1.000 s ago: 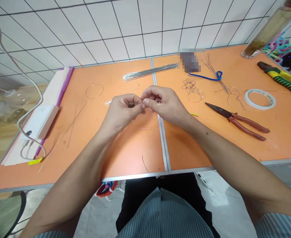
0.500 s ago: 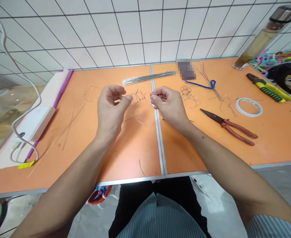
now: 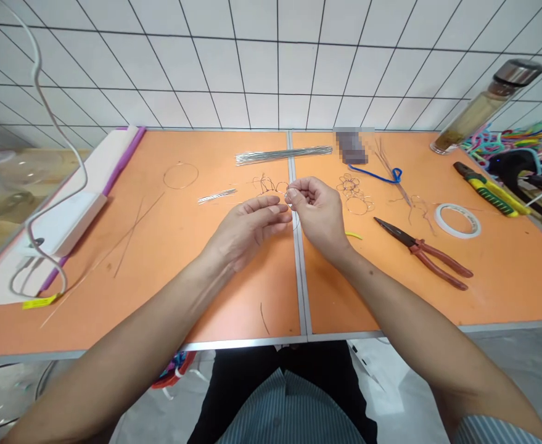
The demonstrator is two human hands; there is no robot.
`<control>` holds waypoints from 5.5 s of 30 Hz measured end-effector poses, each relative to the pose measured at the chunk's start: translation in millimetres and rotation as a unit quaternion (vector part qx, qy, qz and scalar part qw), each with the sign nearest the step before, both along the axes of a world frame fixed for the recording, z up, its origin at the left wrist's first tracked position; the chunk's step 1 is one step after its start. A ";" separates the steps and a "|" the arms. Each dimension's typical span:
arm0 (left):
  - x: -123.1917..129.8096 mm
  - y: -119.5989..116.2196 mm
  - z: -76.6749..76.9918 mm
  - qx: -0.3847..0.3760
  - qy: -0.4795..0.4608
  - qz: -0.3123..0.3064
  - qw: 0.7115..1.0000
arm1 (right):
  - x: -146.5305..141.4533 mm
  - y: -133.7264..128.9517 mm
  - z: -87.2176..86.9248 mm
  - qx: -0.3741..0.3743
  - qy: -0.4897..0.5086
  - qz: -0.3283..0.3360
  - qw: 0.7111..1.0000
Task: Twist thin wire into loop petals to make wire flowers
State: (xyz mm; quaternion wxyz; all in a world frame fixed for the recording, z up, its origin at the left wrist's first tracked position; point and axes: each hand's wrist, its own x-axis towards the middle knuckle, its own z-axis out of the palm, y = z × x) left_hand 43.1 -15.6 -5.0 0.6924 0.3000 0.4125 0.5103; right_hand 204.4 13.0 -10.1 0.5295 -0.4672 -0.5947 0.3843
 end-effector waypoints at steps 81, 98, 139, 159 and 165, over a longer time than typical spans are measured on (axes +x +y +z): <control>-6.6 -3.2 8.3 0.075 0.059 -0.057 0.994 | 14.2 6.6 -0.1 0.023 0.012 0.116 0.993; -21.6 12.8 4.2 0.109 0.147 -0.057 0.982 | 25.0 6.0 6.0 -0.058 -0.008 0.190 0.980; -15.7 8.7 13.4 0.114 0.189 -0.042 0.974 | 22.7 3.9 9.9 -0.170 0.103 0.230 0.953; -15.0 6.9 4.9 0.181 0.195 -0.003 0.964 | 14.8 9.0 0.5 -0.184 0.129 0.222 0.949; -14.8 6.1 5.1 0.183 0.192 -0.002 0.964 | 13.6 7.7 3.8 -0.219 0.155 0.243 0.932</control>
